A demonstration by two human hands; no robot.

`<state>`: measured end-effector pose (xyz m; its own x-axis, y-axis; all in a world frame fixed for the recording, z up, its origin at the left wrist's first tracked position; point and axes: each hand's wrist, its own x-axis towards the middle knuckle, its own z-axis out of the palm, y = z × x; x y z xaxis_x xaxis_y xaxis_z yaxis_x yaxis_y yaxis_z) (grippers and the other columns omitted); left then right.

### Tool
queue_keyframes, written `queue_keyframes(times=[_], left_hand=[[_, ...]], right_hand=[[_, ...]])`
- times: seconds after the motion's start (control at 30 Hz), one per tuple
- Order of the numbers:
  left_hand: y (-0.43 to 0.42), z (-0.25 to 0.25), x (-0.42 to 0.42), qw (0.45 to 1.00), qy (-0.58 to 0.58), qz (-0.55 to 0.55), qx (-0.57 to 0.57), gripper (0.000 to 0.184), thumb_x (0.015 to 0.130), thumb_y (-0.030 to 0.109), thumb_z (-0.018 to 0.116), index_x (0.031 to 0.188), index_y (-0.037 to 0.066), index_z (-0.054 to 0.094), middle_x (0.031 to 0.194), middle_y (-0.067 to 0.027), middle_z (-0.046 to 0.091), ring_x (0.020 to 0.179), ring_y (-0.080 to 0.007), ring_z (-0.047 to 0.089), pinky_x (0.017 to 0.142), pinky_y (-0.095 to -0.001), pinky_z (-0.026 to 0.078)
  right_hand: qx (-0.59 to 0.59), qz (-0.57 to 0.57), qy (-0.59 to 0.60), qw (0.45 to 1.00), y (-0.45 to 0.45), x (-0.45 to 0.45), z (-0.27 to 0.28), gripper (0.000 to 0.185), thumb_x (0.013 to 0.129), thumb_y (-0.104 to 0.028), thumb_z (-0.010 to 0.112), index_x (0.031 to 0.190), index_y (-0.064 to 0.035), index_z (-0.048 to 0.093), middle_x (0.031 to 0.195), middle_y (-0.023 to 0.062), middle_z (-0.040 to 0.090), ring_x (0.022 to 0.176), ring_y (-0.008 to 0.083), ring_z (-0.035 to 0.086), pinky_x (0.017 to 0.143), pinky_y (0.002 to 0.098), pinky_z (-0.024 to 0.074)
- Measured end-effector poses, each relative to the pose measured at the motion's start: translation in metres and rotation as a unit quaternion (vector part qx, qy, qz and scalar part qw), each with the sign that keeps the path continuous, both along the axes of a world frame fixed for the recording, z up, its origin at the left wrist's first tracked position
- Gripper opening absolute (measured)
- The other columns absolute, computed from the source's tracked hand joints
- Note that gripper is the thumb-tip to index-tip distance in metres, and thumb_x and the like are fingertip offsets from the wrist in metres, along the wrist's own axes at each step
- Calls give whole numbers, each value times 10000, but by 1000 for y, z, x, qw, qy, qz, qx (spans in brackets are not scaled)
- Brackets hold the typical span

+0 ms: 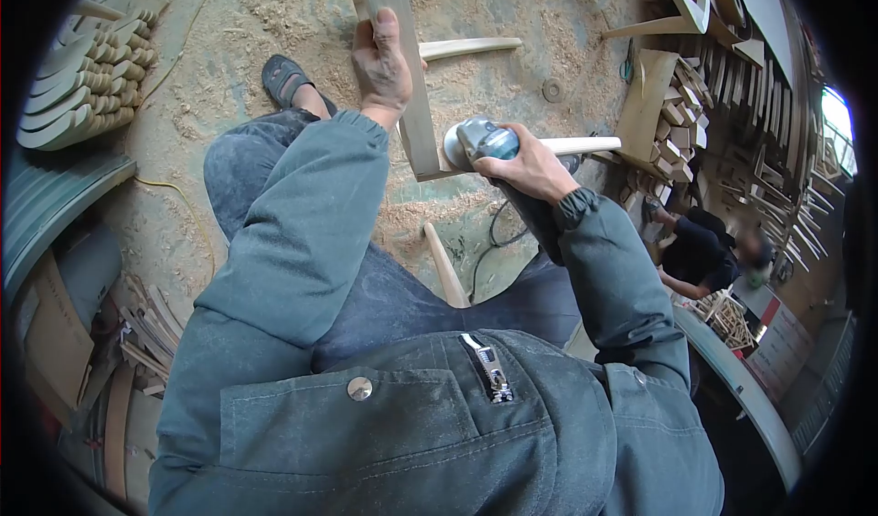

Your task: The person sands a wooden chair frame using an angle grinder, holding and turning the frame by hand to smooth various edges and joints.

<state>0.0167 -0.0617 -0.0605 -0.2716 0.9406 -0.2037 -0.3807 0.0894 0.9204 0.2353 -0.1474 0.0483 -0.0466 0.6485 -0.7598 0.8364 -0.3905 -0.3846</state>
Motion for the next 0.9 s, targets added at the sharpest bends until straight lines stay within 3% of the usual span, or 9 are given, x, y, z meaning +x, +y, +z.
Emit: queue_keyframes(times=[0.27, 0.4, 0.53, 0.67, 0.83, 0.9], left_hand=[[2, -5, -1, 1000, -7, -4, 6, 666, 1007, 703, 504, 1089, 42, 518, 754, -99, 631, 552, -186, 649, 495, -307, 530], [5, -1, 1, 1000, -10, 13, 3, 658, 1010, 695, 508, 1092, 42, 517, 745, -99, 625, 547, -187, 645, 486, -311, 524], [0, -3, -2, 1000, -7, -2, 2, 666, 1004, 701, 514, 1100, 42, 516, 757, -99, 626, 544, -188, 646, 482, -311, 525], [-1, -5, -1, 1000, -15, -2, 3, 671, 1002, 703, 517, 1108, 41, 523, 765, -100, 631, 547, -188, 652, 488, -310, 535], [3, 0, -2, 1000, 9, 4, -20, 705, 1024, 721, 416, 1126, 34, 536, 771, -110, 640, 557, -195, 662, 496, -310, 547], [2, 0, -3, 1000, 9, 1, -23, 701, 1029, 714, 397, 1125, 34, 539, 774, -113, 643, 557, -195, 664, 496, -312, 550]], right_hand=[[-27, 56, -35, 997, 7, 9, -6, 985, 735, -562, 790, 1444, 55, 496, 1276, 314, 666, 1220, 392, 660, 1081, 401, 487], [-1, 2, -22, 1000, -2, 1, -8, 991, 724, -557, 794, 1434, 68, 498, 1255, 307, 674, 1209, 388, 665, 1068, 398, 490], [-35, 35, -26, 998, 6, 1, -7, 970, 731, -546, 791, 1427, 63, 500, 1248, 311, 674, 1205, 395, 665, 1060, 404, 492], [50, 23, -52, 997, -16, 22, -4, 954, 741, -550, 805, 1434, 32, 504, 1235, 309, 681, 1189, 386, 674, 1050, 396, 498], [35, -42, -33, 998, -21, 12, 4, 1007, 748, -557, 817, 1439, 92, 476, 1260, 304, 668, 1191, 352, 672, 1062, 381, 494], [29, -34, -21, 999, -18, 3, 3, 996, 743, -558, 816, 1448, 63, 485, 1275, 276, 664, 1186, 341, 667, 1066, 372, 485]])
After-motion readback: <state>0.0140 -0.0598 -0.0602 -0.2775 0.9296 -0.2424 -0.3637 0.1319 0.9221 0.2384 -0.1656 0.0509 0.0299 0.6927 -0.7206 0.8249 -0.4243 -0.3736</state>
